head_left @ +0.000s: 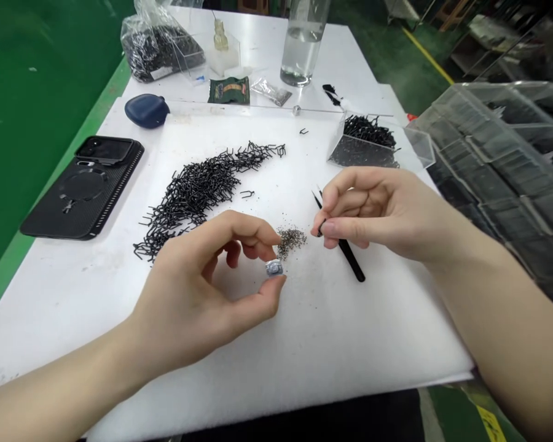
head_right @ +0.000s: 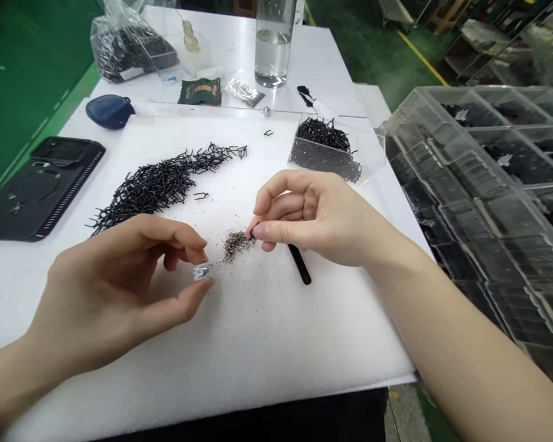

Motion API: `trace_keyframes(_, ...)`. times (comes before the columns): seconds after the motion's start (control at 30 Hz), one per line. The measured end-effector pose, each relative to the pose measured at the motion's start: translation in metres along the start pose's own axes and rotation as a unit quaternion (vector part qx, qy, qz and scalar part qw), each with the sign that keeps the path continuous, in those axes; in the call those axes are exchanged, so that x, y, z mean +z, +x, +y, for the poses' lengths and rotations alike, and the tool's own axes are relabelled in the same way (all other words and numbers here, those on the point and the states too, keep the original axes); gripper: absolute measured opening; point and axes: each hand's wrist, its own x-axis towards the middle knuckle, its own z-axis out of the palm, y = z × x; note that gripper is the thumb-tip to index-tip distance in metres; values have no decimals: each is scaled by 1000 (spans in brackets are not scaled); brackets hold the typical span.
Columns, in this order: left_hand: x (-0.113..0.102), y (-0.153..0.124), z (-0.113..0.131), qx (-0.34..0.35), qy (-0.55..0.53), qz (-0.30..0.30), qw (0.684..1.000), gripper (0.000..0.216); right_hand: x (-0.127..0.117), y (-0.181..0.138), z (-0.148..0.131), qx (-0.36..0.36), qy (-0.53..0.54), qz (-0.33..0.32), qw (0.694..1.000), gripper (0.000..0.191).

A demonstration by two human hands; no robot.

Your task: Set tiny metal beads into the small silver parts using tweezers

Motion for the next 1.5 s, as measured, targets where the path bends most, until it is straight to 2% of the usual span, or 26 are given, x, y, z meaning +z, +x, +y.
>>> trace_keyframes(0.17, 0, 4, 0, -17, -42, 13, 999, 30, 0, 3, 1, 9, -2, 2, 1000, 20)
trace_keyframes(0.33, -1, 6, 0, -33, -72, 44, 996, 29, -12, -2, -5, -42, -125, 43, 990, 10)
trace_keyframes(0.4, -2, 8, -2, -38, -91, 78, 992, 29, -20, -7, -11, -51, -265, 66, 961, 6)
trace_keyframes(0.47, -2, 11, -5, -43, -117, 109, 986, 29, -28, -12, -17, 8, -379, 68, 923, 8)
trace_keyframes(0.53, -3, 12, -7, -53, -155, 135, 977, 28, -34, -15, -19, 36, -420, 68, 904, 14)
trace_keyframes(0.67, -5, 13, -11, -86, -182, 165, 965, 24, -37, -17, -18, 36, -442, 67, 894, 22)
trace_keyframes(0.77, -5, 13, -11, -82, -178, 165, 967, 25, -30, -16, -16, -16, -467, 99, 879, 21)
trace_keyframes(0.87, -3, 14, -9, -54, -173, 144, 973, 31, -17, -15, -11, -50, -456, 136, 878, 24)
trace_keyframes(0.97, -1, 13, -7, -28, -131, 112, 985, 34, -2, -13, -4, -38, -466, 76, 881, 29)
trace_keyframes(1.03, -1, 10, -5, -1, -65, 82, 995, 31, 2, -13, -1, -25, -476, 41, 878, 38)
trace_keyframes(1.1, 0, 7, -5, 42, 26, 32, 998, 23, 2, -12, -1, -20, -437, 33, 898, 38)
trace_keyframes(1.17, -1, 4, -4, 80, 112, -18, 990, 15, -2, -11, -4, -35, -354, 57, 933, 26)
trace_keyframes(1.27, -1, 3, -3, 101, 184, -60, 976, 14, -9, -7, -8, -61, -177, 118, 975, 9)
trace_keyframes(1.3, -1, 2, -3, 99, 193, -68, 974, 15, -10, -6, -8, -61, -108, 121, 985, 7)
trace_keyframes(1.4, -1, 2, -2, 83, 207, -70, 972, 16, -11, -1, -6, -38, 92, 48, 994, 21)
trace_keyframes(1.5, 0, 1, -4, 68, 207, -62, 974, 21, -9, 1, 0, 8, 118, -11, 993, 26)
